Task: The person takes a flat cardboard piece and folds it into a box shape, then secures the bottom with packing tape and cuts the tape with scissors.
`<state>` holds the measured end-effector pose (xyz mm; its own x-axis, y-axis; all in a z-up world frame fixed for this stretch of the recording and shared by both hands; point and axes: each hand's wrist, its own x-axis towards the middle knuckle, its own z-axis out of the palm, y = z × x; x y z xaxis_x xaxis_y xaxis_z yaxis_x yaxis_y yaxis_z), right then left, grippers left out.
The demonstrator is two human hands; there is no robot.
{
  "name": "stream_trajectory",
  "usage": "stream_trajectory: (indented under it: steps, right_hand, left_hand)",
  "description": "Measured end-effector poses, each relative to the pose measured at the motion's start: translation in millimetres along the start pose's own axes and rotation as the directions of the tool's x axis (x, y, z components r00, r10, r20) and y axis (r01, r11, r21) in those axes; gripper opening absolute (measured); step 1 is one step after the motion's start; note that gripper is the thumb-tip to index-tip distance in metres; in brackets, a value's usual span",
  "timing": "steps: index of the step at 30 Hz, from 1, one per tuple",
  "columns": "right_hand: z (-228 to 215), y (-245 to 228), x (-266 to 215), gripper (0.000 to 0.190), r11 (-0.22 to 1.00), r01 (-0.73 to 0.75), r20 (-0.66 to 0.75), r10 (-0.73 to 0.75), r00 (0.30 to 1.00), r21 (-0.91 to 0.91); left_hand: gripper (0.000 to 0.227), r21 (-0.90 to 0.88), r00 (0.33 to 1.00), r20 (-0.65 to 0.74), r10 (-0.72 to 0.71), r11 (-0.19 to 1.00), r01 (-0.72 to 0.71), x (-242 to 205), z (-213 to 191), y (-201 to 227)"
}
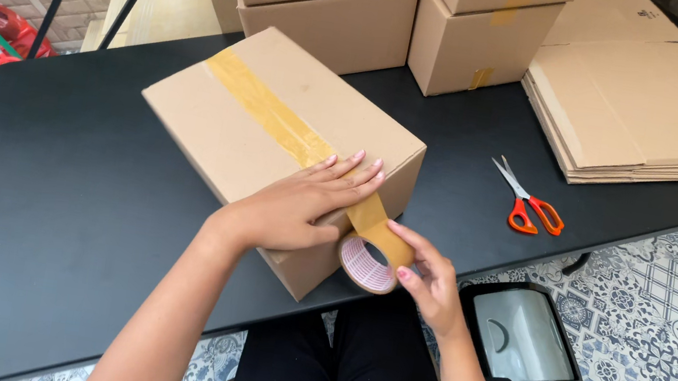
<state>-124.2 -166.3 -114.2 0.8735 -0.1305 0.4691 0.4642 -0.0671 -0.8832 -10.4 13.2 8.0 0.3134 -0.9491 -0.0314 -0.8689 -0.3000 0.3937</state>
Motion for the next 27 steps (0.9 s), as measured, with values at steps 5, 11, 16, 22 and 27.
stream_trajectory:
  steps: [5,11,16,22,27]
  right_hand:
    - [18.8,-7.0,-16.6,0.049,0.984,0.071,0.035,-0.066,0.997,-0.163]
    - [46.2,-16.8,-25.4,0.050,0.970,0.054,0.059,-0.041,0.997,-0.236]
    - [68.8,-31.8,-25.9,0.050,0.955,0.068,0.070,-0.050,0.996,-0.290]
    - [75.0,-37.2,-22.4,0.045,0.916,0.124,0.067,-0.106,0.992,-0.381]
    - [65.6,-44.6,-18.6,0.042,0.910,0.125,0.104,-0.091,0.990,-0.395]
  left_hand:
    - [0.064,-0.115,0.990,-0.106,0.089,0.988,-0.101,-22.5,-2.1,13.5]
    - [0.068,-0.036,0.971,-0.236,0.033,0.998,-0.042,-40.8,16.7,10.1]
    - [0.067,0.076,0.916,-0.400,0.000,0.997,0.034,-58.1,31.3,15.3]
    - [0.038,-0.037,0.435,-0.898,-0.061,0.997,0.065,-55.4,86.3,35.8]
    - [0.037,-0.477,0.057,-0.876,-0.478,0.878,0.033,-35.3,137.8,47.6]
